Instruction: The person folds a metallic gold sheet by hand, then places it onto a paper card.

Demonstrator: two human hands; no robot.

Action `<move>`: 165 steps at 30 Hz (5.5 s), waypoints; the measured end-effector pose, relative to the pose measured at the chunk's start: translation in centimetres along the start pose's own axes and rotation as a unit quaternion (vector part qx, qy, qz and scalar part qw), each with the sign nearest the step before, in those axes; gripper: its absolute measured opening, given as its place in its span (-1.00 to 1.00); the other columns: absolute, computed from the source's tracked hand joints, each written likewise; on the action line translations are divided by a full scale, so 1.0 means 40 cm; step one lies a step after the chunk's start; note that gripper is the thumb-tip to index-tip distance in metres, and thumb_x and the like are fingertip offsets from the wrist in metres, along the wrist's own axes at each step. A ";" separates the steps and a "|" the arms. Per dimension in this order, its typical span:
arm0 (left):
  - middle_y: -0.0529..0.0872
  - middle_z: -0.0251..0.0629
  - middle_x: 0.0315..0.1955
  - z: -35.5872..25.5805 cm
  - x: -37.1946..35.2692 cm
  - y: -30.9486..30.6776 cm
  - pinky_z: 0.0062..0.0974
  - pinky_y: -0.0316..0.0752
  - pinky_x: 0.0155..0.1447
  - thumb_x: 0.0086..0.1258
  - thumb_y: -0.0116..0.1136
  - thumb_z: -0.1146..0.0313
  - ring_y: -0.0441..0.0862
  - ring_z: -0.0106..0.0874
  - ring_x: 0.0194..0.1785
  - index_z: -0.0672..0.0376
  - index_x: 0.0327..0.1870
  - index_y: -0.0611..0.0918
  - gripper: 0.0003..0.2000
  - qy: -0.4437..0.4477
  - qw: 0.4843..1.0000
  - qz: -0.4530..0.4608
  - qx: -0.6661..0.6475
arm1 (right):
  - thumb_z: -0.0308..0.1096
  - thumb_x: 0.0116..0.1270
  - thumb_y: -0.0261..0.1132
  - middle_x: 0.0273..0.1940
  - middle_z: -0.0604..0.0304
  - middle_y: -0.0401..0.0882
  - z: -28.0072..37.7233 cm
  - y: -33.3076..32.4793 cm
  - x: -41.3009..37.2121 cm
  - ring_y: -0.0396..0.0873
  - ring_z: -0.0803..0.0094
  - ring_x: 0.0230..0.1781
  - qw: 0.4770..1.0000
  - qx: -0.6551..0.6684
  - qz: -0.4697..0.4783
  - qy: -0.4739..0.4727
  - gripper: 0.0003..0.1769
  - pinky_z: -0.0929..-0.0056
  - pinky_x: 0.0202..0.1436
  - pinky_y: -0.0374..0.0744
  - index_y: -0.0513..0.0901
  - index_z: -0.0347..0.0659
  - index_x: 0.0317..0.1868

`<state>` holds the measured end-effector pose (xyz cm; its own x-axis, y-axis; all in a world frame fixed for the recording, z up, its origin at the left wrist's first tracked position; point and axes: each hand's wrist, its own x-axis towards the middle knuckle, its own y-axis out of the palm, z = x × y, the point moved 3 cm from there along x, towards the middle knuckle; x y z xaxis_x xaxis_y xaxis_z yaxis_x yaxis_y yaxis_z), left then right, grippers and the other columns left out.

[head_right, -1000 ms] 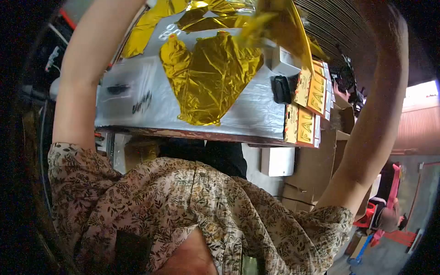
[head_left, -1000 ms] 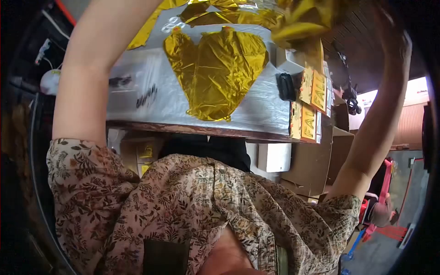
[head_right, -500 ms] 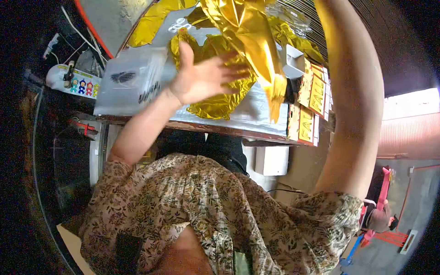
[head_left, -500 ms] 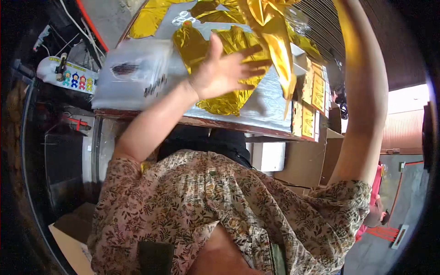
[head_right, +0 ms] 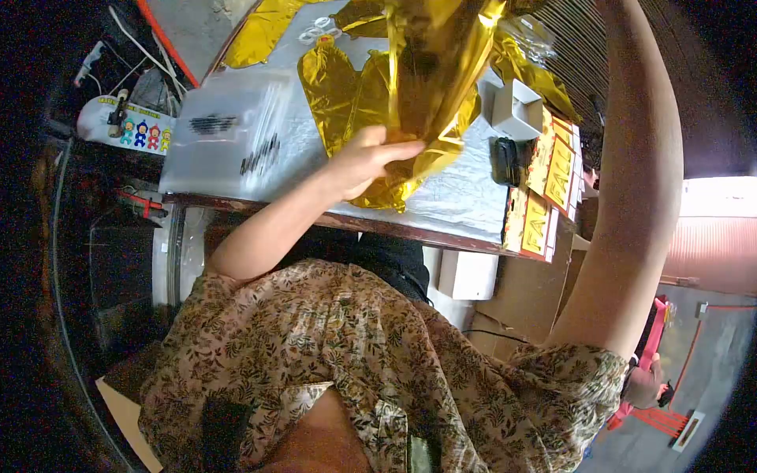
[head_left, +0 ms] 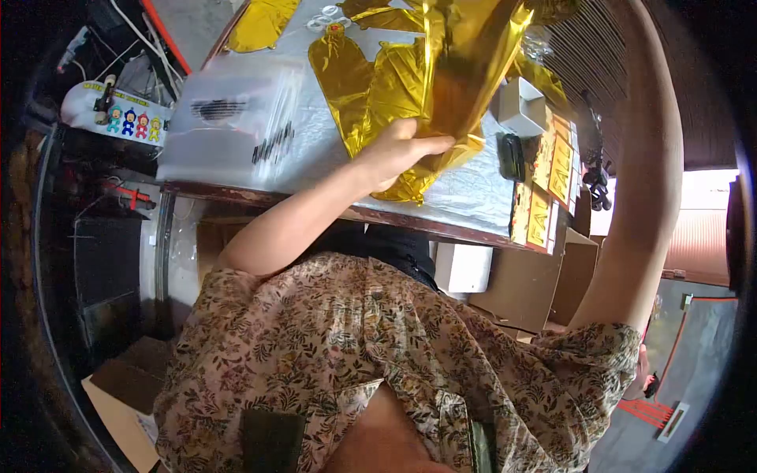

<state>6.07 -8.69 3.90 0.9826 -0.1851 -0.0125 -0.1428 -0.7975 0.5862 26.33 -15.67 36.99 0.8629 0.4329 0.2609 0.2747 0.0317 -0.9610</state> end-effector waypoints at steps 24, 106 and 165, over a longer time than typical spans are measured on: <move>0.76 -0.26 -0.01 0.041 -0.028 -0.182 -0.52 0.61 0.06 0.59 0.26 0.36 0.69 -0.54 -0.05 0.36 0.24 0.58 -0.67 -0.048 0.979 -0.160 0.118 | -0.02 0.57 0.26 0.45 -0.06 0.50 0.039 0.859 -0.391 0.43 -0.06 0.50 0.967 0.231 -0.015 -0.108 -0.46 -0.14 0.54 0.28 0.56 -0.07 0.43; 0.83 -0.10 -0.46 -0.032 -0.082 -0.290 -0.35 0.66 -0.21 0.25 0.50 0.18 0.80 -0.31 -0.40 0.21 -0.30 0.84 -0.75 -0.035 0.754 -0.130 0.643 | -0.51 0.22 0.32 0.38 0.21 0.61 0.076 0.746 -0.662 0.38 0.07 0.54 0.907 0.306 0.080 -0.277 -0.60 -0.06 0.61 0.17 0.79 -0.07 0.07; 0.79 -0.27 -0.24 -0.087 -0.003 -0.243 -0.30 0.62 0.00 0.32 0.45 0.27 0.71 -0.27 -0.21 0.20 -0.20 0.81 -0.81 0.107 0.720 -0.100 0.678 | -0.21 0.49 0.34 0.43 -0.06 0.50 0.111 0.744 -0.651 0.44 -0.03 0.46 0.958 0.198 0.040 -0.203 -0.50 -0.08 0.49 0.36 0.57 -0.19 0.36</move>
<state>7.75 1.08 1.03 0.9746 -0.0116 0.2237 0.1625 -0.6508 -0.7416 10.16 -22.00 1.21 0.6154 0.7609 0.2057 -0.0362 0.2879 -0.9570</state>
